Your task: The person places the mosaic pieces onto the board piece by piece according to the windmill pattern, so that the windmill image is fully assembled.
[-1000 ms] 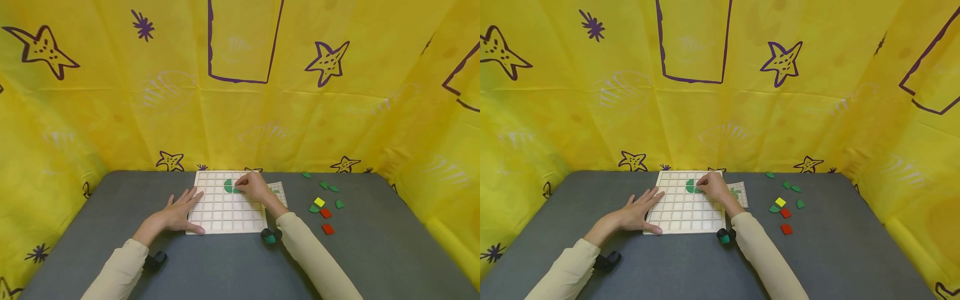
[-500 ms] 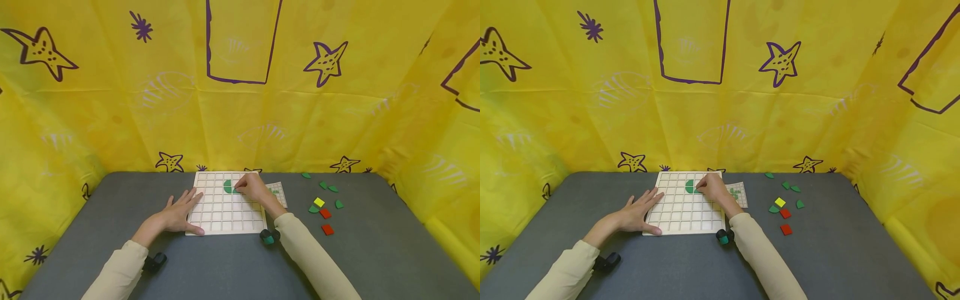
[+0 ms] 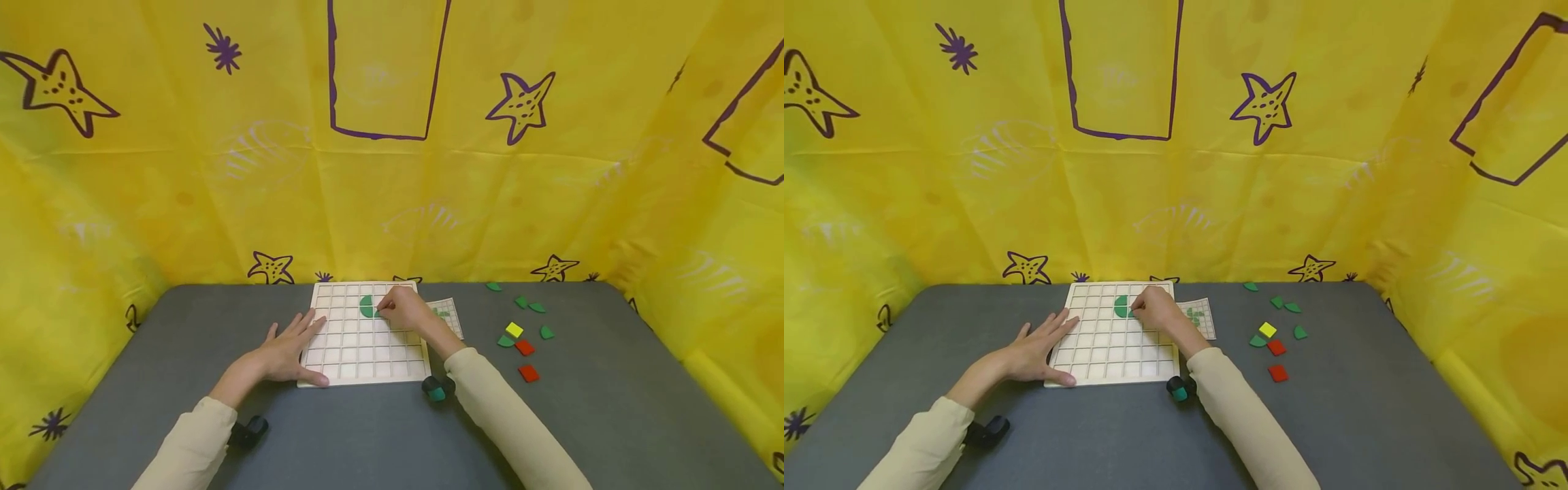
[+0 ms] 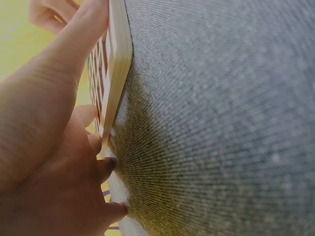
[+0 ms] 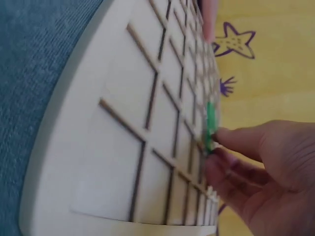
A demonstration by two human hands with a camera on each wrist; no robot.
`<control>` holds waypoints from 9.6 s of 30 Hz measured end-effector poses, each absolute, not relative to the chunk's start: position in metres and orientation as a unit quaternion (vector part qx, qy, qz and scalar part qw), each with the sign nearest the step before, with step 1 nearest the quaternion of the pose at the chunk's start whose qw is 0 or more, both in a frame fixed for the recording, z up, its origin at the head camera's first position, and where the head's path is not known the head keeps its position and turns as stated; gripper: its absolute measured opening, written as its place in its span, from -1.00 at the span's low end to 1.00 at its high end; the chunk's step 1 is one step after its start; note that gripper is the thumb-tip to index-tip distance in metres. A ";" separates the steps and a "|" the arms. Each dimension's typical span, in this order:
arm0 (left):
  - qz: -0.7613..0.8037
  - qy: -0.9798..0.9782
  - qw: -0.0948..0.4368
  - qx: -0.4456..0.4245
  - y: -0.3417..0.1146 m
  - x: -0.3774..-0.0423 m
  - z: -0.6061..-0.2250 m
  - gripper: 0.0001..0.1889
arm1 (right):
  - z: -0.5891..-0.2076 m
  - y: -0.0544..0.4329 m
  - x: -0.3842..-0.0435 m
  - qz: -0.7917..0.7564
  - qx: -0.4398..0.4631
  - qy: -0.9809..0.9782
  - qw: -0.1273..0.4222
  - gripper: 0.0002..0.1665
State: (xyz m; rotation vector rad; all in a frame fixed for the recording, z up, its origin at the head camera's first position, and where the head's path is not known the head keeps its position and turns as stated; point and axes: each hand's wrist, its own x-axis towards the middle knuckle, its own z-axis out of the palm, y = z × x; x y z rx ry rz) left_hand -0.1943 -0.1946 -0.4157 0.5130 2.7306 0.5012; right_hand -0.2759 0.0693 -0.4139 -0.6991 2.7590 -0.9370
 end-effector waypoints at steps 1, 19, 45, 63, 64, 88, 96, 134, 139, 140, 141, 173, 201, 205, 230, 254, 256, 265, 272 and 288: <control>0.174 0.955 0.159 0.179 -0.195 -0.194 -0.416 0.26 | -0.412 0.069 -0.274 -0.306 -0.239 0.919 0.074 -0.83; 0.168 0.956 0.166 0.175 -0.196 -0.194 -0.418 0.27 | -0.396 0.118 -0.258 -0.289 -0.251 0.923 0.045 -0.80; 0.178 0.953 0.157 0.187 -0.197 -0.194 -0.417 0.27 | -0.397 0.240 -0.243 -0.239 -0.223 0.945 -0.014 -0.79; 0.184 0.951 0.164 0.186 -0.197 -0.193 -0.416 0.26 | -0.394 0.317 -0.226 -0.210 -0.248 0.946 0.002 -0.72; 0.184 0.951 0.164 0.186 -0.197 -0.193 -0.416 0.26 | -0.393 0.321 -0.226 -0.203 -0.258 0.944 0.005 -0.70; 0.188 0.951 0.162 0.184 -0.196 -0.193 -0.416 0.26 | -0.406 0.359 -0.222 -0.192 -0.195 0.962 0.021 -0.79; 0.197 0.949 0.162 0.185 -0.196 -0.196 -0.419 0.28 | -0.398 0.353 -0.223 -0.173 -0.177 0.969 0.006 -0.91; 0.190 0.952 0.159 0.178 -0.198 -0.191 -0.418 0.27 | -0.386 0.249 -0.253 -0.247 -0.200 0.947 -0.044 -0.87; 0.190 0.952 0.157 0.180 -0.199 -0.192 -0.418 0.27 | -0.386 0.233 -0.256 -0.256 -0.204 0.944 -0.045 -0.85; 0.190 0.952 0.157 0.179 -0.199 -0.192 -0.418 0.27 | -0.387 0.231 -0.257 -0.259 -0.206 0.943 -0.045 -0.85; 0.191 0.952 0.157 0.179 -0.199 -0.191 -0.418 0.27 | -0.387 0.228 -0.258 -0.260 -0.210 0.941 -0.047 -0.84; 0.191 0.952 0.164 0.175 -0.198 -0.195 -0.420 0.28 | -0.414 0.153 -0.269 -0.360 -0.210 0.908 -0.034 -0.87; 0.195 0.950 0.161 0.182 -0.197 -0.195 -0.417 0.27 | -0.422 0.097 -0.278 -0.312 -0.179 0.933 0.005 -0.89; 0.194 0.951 0.161 0.180 -0.197 -0.195 -0.417 0.26 | -0.420 0.095 -0.278 -0.292 -0.183 0.939 0.006 -0.89; 0.196 0.950 0.162 0.179 -0.197 -0.195 -0.418 0.26 | -0.404 0.122 -0.270 -0.305 -0.217 0.927 0.014 -0.83; 0.197 0.950 0.164 0.179 -0.198 -0.197 -0.420 0.28 | -0.392 0.193 -0.256 -0.301 -0.226 0.926 -0.007 -0.80; 0.200 0.949 0.164 0.179 -0.198 -0.196 -0.420 0.27 | -0.392 0.198 -0.255 -0.297 -0.221 0.929 -0.006 -0.80; 0.202 0.949 0.166 0.179 -0.196 -0.193 -0.417 0.26 | -0.392 0.221 -0.248 -0.269 -0.229 0.935 -0.007 -0.83; 0.203 0.948 0.164 0.181 -0.197 -0.193 -0.417 0.26 | -0.395 0.238 -0.242 -0.261 -0.234 0.937 -0.003 -0.83; 0.200 0.949 0.162 0.183 -0.198 -0.192 -0.418 0.26 | -0.398 0.275 -0.222 -0.242 -0.224 0.941 0.071 -0.72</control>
